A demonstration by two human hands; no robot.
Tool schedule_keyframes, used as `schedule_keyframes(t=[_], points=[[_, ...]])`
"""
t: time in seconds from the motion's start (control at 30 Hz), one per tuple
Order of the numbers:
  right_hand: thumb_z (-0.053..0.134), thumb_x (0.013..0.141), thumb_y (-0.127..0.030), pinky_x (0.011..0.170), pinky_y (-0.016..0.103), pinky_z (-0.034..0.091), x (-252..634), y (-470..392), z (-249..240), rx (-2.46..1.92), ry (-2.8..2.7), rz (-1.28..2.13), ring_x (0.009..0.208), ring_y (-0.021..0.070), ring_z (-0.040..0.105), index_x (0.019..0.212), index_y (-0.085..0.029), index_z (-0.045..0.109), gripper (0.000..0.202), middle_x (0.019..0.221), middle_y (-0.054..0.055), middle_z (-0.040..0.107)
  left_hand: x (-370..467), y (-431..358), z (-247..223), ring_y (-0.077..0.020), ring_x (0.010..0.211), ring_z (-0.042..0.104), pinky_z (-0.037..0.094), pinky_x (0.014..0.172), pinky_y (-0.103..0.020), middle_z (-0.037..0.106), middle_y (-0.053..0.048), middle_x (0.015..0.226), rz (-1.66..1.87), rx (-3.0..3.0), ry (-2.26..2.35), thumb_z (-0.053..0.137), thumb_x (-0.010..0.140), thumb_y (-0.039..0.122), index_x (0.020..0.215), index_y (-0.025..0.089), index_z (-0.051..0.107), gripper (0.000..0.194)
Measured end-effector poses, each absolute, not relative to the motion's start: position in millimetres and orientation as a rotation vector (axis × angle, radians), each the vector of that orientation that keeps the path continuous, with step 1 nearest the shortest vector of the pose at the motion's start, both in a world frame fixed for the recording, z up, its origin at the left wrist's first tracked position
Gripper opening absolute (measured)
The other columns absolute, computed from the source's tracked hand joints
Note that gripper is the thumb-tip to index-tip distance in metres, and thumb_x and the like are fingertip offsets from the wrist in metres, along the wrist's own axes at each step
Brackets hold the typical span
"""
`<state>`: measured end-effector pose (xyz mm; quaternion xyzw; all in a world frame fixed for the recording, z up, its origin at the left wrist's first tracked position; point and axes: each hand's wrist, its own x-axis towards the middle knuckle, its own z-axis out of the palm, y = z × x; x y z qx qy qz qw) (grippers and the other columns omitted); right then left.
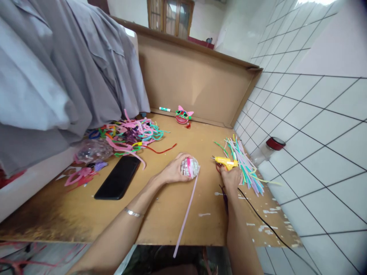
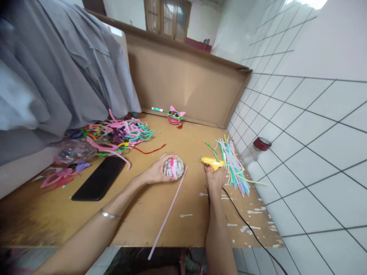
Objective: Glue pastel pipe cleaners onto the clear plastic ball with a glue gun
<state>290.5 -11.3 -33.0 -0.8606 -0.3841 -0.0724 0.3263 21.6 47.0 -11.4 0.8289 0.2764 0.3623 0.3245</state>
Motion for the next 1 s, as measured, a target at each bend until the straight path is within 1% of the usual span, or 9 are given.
schedule_keyframes(t=[0.13, 0.37, 0.5, 0.57, 0.67, 0.73, 0.8, 0.9, 1.0], points=[[0.063, 0.077, -0.043, 0.087, 0.042, 0.045, 282, -13, -33, -2.407, -0.996, -0.246, 0.105, 0.0365, 0.060, 0.117, 0.001, 0.058, 0.060, 0.112, 0.028, 0.062, 22, 46, -10, -0.0278, 0.116, 0.057, 0.047, 0.106, -0.042, 0.054, -0.009, 0.124, 0.956, 2.166, 0.746, 0.082, 0.057, 0.031, 0.123, 0.019, 0.050, 0.074], [0.057, 0.084, -0.035, 0.089, 0.048, 0.038, 272, -20, -23, -2.503, -1.092, -0.445, 0.108, 0.0383, 0.054, 0.117, -0.001, 0.058, 0.047, 0.115, 0.028, 0.058, 21, 48, -13, -0.0273, 0.117, 0.057, 0.047, 0.106, -0.041, 0.054, -0.009, 0.124, 0.955, 2.187, 0.734, 0.082, 0.057, 0.031, 0.124, 0.020, 0.050, 0.074], [0.047, 0.092, -0.023, 0.081, 0.039, 0.039, 257, -28, -26, -2.261, -1.561, -0.608, 0.096, 0.0283, 0.056, 0.111, -0.013, 0.065, 0.028, 0.107, 0.018, 0.062, 22, 49, -14, -0.0261, 0.114, 0.059, 0.048, 0.105, -0.040, 0.055, -0.008, 0.123, 0.977, 2.179, 0.740, 0.082, 0.058, 0.031, 0.125, 0.020, 0.050, 0.075], [0.042, 0.094, -0.016, 0.077, 0.034, 0.040, 246, -34, -36, -2.066, -1.905, -0.557, 0.089, 0.0237, 0.056, 0.105, -0.018, 0.068, 0.028, 0.101, 0.012, 0.065, 22, 49, -14, -0.0267, 0.114, 0.059, 0.048, 0.105, -0.040, 0.056, -0.008, 0.123, 0.977, 2.180, 0.753, 0.082, 0.057, 0.032, 0.124, 0.020, 0.051, 0.075], [0.041, 0.091, -0.006, 0.081, 0.033, 0.043, 229, -45, -54, -1.806, -2.186, -0.613, 0.098, 0.0227, 0.056, 0.122, -0.018, 0.061, 0.039, 0.121, 0.014, 0.063, 22, 49, -13, -0.0276, 0.116, 0.058, 0.048, 0.105, -0.041, 0.056, -0.008, 0.123, 0.961, 2.183, 0.770, 0.082, 0.056, 0.031, 0.123, 0.020, 0.051, 0.075], [0.043, 0.090, -0.004, 0.086, 0.034, 0.046, 221, -50, -63, -1.703, -2.281, -0.683, 0.106, 0.0234, 0.055, 0.122, -0.017, 0.061, 0.039, 0.129, 0.016, 0.060, 22, 49, -12, -0.0271, 0.115, 0.058, 0.047, 0.105, -0.041, 0.056, -0.008, 0.123, 0.953, 2.175, 0.780, 0.082, 0.056, 0.031, 0.123, 0.020, 0.050, 0.075], [0.046, 0.090, -0.004, 0.084, 0.033, 0.048, 217, -52, -65, -1.628, -2.377, -0.722, 0.100, 0.0224, 0.057, 0.109, -0.016, 0.064, 0.029, 0.122, 0.016, 0.063, 22, 50, -12, -0.0265, 0.114, 0.058, 0.047, 0.105, -0.040, 0.055, -0.008, 0.123, 0.949, 2.160, 0.783, 0.082, 0.057, 0.031, 0.124, 0.020, 0.049, 0.075], [0.049, 0.089, -0.003, 0.072, 0.029, 0.050, 217, -52, -61, -1.527, -2.498, -0.718, 0.080, 0.0191, 0.058, 0.086, -0.018, 0.062, 0.020, 0.094, 0.010, 0.067, 22, 50, -12, -0.0264, 0.114, 0.058, 0.047, 0.105, -0.041, 0.055, -0.008, 0.123, 0.953, 2.146, 0.773, 0.082, 0.057, 0.031, 0.123, 0.020, 0.049, 0.075], [0.049, 0.089, -0.004, 0.067, 0.028, 0.050, 221, -51, -55, -1.447, -2.543, -0.711, 0.073, 0.0181, 0.058, 0.081, -0.019, 0.060, 0.021, 0.082, 0.006, 0.065, 22, 51, -13, -0.0268, 0.114, 0.058, 0.047, 0.104, -0.041, 0.055, -0.008, 0.123, 0.954, 2.142, 0.764, 0.082, 0.056, 0.030, 0.123, 0.020, 0.050, 0.075]])
